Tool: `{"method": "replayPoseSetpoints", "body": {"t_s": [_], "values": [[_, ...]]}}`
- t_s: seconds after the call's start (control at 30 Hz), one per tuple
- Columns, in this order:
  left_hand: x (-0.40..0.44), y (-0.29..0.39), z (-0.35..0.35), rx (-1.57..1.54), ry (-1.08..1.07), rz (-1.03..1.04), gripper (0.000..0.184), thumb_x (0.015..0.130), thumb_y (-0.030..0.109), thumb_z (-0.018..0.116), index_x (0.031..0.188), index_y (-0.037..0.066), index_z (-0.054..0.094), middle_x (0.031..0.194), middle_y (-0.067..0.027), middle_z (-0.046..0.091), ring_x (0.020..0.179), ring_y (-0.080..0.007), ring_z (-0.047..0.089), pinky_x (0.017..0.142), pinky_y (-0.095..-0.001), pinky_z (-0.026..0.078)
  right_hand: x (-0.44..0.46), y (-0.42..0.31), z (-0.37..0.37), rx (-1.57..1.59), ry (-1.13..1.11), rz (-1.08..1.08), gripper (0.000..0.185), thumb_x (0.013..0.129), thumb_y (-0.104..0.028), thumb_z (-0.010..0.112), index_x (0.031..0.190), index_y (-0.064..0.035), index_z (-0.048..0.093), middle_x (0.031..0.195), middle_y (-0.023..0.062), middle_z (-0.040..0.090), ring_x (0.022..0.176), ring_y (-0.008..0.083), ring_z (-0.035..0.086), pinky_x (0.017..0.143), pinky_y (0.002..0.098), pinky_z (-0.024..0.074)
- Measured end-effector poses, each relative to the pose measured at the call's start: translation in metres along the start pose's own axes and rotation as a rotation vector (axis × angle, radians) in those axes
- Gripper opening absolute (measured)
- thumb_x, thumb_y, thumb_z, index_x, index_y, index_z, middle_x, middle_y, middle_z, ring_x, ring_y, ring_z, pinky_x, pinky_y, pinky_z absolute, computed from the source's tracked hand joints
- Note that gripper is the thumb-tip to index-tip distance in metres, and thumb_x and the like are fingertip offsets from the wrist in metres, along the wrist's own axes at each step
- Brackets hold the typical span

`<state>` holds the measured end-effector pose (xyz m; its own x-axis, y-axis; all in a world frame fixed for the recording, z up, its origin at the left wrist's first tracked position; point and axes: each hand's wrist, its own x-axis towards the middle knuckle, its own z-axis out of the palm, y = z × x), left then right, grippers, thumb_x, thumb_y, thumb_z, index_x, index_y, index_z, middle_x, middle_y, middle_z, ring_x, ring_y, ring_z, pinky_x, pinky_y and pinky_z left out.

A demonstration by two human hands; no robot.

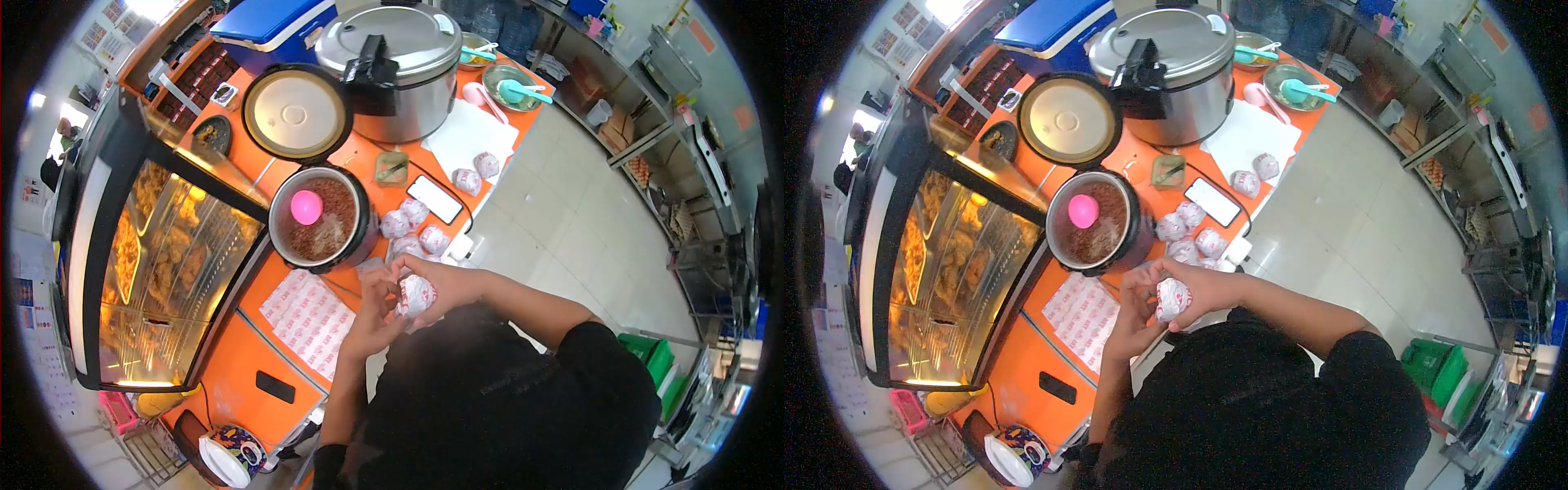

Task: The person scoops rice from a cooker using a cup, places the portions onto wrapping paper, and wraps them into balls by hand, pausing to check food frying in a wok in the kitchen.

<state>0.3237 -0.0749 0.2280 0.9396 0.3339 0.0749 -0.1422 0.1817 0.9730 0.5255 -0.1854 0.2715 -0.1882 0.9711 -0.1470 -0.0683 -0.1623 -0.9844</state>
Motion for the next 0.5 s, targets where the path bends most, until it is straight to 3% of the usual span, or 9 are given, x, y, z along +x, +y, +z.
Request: {"method": "replayPoseSetpoints", "body": {"t_s": [0.13, 0.23, 0.27, 0.33, 0.4, 0.43, 0.47, 0.5], "values": [[0.071, -0.002, 0.028, 0.585, 0.09, 0.037, 0.089, 0.061, -0.006, 0.075, 0.141, 0.014, 0.042, 0.135, -0.0131, 0.036, 0.132, -0.033, 0.044, 0.105, -0.044, 0.045, -0.028, 0.011, -0.056, 0.121, -0.063, -0.125, 0.091, 0.071, -0.026, 0.094, 0.142, -0.0108, 0.038, 0.127, 0.0133, 0.057, 0.121, 0.024, 0.057, 0.104, 0.0399, 0.0457], [0.118, -0.011, 0.048, 0.768, 0.168, 0.076, 0.096, 0.054, -0.003, 0.078, 0.143, 0.014, 0.045, 0.137, -0.0164, 0.037, 0.133, -0.0387, 0.043, 0.108, -0.0457, 0.044, -0.04, 0.03, -0.099, -0.006, -0.152, 0.012, 0.094, 0.072, -0.03, 0.092, 0.147, -0.0122, 0.039, 0.133, 0.0143, 0.056, 0.125, 0.0254, 0.056, 0.105, 0.0408, 0.0454], [0.129, -0.006, 0.058, 0.833, 0.202, 0.078, 0.095, 0.06, -0.001, 0.082, 0.145, 0.012, 0.042, 0.138, -0.0184, 0.038, 0.134, -0.0408, 0.042, 0.111, -0.0472, 0.042, -0.041, 0.04, -0.117, 0.001, -0.092, 0.0, 0.087, 0.072, -0.033, 0.092, 0.144, -0.0134, 0.046, 0.135, 0.0121, 0.058, 0.125, 0.0248, 0.056, 0.107, 0.04, 0.045], [0.142, -0.016, 0.07, 0.921, 0.31, 0.107, 0.089, 0.067, 0.002, 0.083, 0.146, 0.01, 0.041, 0.138, -0.0194, 0.039, 0.134, -0.0406, 0.042, 0.111, -0.0466, 0.042, -0.035, 0.068, -0.166, -0.051, 0.112, 0.044, 0.072, 0.071, -0.037, 0.092, 0.13, -0.0122, 0.06, 0.122, 0.0083, 0.065, 0.116, 0.0242, 0.063, 0.101, 0.0379, 0.0496], [0.146, -0.014, 0.074, 0.926, 0.402, 0.16, 0.077, 0.081, 0.007, 0.082, 0.146, 0.006, 0.042, 0.14, -0.02, 0.04, 0.131, -0.0369, 0.044, 0.109, -0.043, 0.042, -0.013, 0.118, -0.227, -0.383, 0.572, 0.121, 0.072, 0.077, -0.05, 0.087, 0.126, -0.0041, 0.06, 0.111, 0.0172, 0.07, 0.105, 0.0288, 0.068, 0.093, 0.0393, 0.0538], [0.142, -0.014, 0.071, 0.91, 0.462, 0.138, 0.075, 0.081, 0.007, 0.081, 0.146, 0.006, 0.043, 0.14, -0.0194, 0.04, 0.13, -0.0351, 0.045, 0.108, -0.0423, 0.043, -0.003, 0.118, -0.257, -0.469, 0.704, 0.231, 0.075, 0.082, -0.058, 0.08, 0.125, -0.0001, 0.059, 0.108, 0.0243, 0.071, 0.103, 0.034, 0.071, 0.091, 0.043, 0.0543], [0.133, -0.017, 0.065, 0.892, 0.522, 0.117, 0.074, 0.082, 0.007, 0.081, 0.145, 0.005, 0.043, 0.141, -0.0189, 0.04, 0.128, -0.0333, 0.047, 0.106, -0.0415, 0.043, 0.011, 0.152, -0.292, -0.61, 0.838, 0.127, 0.082, 0.087, -0.065, 0.072, 0.127, 0.0051, 0.055, 0.109, 0.0313, 0.07, 0.104, 0.0413, 0.071, 0.09, 0.0477, 0.0545], [0.123, -0.019, 0.062, 0.872, 0.583, 0.095, 0.073, 0.082, 0.007, 0.08, 0.145, 0.005, 0.044, 0.141, -0.0183, 0.04, 0.126, -0.0315, 0.048, 0.104, -0.0408, 0.044, 0.021, 0.158, -0.316, -0.615, 0.838, 0.22, 0.084, 0.088, -0.066, 0.07, 0.128, 0.0065, 0.053, 0.109, 0.0328, 0.07, 0.104, 0.0429, 0.071, 0.091, 0.0484, 0.0545]]}}
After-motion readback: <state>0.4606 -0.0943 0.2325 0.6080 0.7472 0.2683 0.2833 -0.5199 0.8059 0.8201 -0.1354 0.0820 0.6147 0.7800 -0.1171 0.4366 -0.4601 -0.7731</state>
